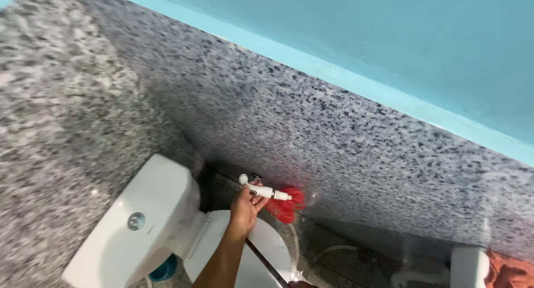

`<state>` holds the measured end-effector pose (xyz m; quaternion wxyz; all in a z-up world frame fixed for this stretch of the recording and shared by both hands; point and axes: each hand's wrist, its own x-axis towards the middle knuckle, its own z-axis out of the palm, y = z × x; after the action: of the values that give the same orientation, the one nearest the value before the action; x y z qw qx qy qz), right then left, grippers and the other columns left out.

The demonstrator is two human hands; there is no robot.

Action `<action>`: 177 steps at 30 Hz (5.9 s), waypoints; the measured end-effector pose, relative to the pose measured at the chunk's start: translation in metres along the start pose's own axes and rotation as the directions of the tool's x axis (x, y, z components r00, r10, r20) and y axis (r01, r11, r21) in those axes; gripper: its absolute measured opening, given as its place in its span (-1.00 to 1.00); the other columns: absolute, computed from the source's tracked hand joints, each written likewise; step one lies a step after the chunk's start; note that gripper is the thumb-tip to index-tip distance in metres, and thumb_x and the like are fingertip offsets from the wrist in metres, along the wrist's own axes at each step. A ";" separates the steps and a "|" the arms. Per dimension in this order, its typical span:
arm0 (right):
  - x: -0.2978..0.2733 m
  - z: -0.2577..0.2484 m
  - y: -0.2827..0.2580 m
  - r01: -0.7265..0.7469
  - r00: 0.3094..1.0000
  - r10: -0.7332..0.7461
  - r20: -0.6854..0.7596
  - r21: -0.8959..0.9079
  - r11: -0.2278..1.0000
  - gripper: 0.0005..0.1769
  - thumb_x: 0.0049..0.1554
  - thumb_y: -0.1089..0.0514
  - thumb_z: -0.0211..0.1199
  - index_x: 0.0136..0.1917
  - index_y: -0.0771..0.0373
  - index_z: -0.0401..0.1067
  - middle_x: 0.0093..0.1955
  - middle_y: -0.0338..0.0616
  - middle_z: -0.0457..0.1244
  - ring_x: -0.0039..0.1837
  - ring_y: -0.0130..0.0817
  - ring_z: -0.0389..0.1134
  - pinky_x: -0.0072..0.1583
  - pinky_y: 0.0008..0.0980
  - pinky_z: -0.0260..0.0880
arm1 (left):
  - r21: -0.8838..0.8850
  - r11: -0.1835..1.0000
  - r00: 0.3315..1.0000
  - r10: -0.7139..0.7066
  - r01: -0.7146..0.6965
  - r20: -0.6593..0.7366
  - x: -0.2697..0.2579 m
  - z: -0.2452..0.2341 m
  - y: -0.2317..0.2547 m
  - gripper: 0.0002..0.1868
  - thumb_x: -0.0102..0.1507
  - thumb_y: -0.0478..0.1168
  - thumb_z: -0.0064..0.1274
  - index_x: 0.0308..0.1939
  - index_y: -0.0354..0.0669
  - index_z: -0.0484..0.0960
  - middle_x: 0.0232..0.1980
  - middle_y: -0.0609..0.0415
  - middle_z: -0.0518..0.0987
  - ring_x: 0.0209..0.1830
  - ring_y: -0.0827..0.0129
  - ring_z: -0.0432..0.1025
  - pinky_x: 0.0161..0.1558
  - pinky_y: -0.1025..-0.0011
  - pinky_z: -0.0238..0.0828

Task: The person scrubs the toilet tank and seat using a toilet brush while simultaneously rinsing with a handheld bidet sprayer. The person repeatedly scrubs and rinses the exterior surfaces of the toilet.

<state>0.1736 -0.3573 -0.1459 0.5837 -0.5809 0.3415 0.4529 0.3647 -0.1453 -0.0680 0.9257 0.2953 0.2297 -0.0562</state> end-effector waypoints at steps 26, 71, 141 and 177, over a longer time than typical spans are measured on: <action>-0.086 0.042 0.026 0.096 0.994 -0.100 -0.042 -0.106 0.990 -0.51 0.24 0.16 0.20 0.24 0.68 0.41 -0.21 0.13 0.33 -0.32 -0.18 0.35 -0.24 -0.15 0.40 | 0.401 0.904 0.970 -0.054 0.148 -0.236 -0.404 -0.139 0.273 -0.29 0.34 0.34 -0.32 0.14 -0.16 0.56 -0.49 0.10 0.40 -0.57 0.38 0.30 -0.53 0.38 0.27; -0.262 0.278 0.004 0.469 0.696 -0.494 0.522 -0.850 -0.238 -0.56 0.33 -0.12 -0.06 0.46 -0.28 0.24 -0.18 0.10 0.38 -0.10 0.09 0.44 0.00 0.07 0.43 | 0.791 0.562 0.952 0.294 -0.240 0.079 -0.410 -0.222 0.235 -0.56 0.37 -0.09 -0.06 0.31 -0.15 0.46 -0.26 0.23 0.53 -0.33 0.59 0.37 -0.26 0.54 0.38; -0.221 0.182 -0.015 0.305 0.784 -0.591 0.186 -0.946 0.106 -0.39 0.28 -0.11 -0.11 0.59 -0.28 -0.02 -0.19 0.18 0.39 -0.13 0.13 0.47 0.03 0.12 0.46 | 0.702 0.671 0.971 0.167 -0.241 0.173 -0.361 -0.184 0.182 -0.58 0.42 -0.14 -0.05 0.27 -0.35 0.51 -0.33 0.22 0.44 -0.40 0.61 0.28 -0.36 0.56 0.29; -0.225 0.208 0.023 0.399 0.917 -0.354 0.183 -0.439 0.805 -0.42 0.32 0.04 -0.07 0.59 0.08 0.08 -0.42 -0.16 0.28 -0.49 -0.38 0.24 -0.39 -0.34 0.31 | 0.855 0.428 0.956 0.101 -0.293 0.277 -0.360 -0.154 0.193 -0.44 0.36 -0.07 0.04 0.37 -0.31 0.47 0.14 0.06 0.61 0.08 0.47 0.41 0.14 0.42 0.36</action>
<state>0.0453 -0.1833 0.0725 0.5194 -0.7389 0.0726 0.4231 0.0304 0.0899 0.0866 0.6514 0.7526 0.0438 -0.0857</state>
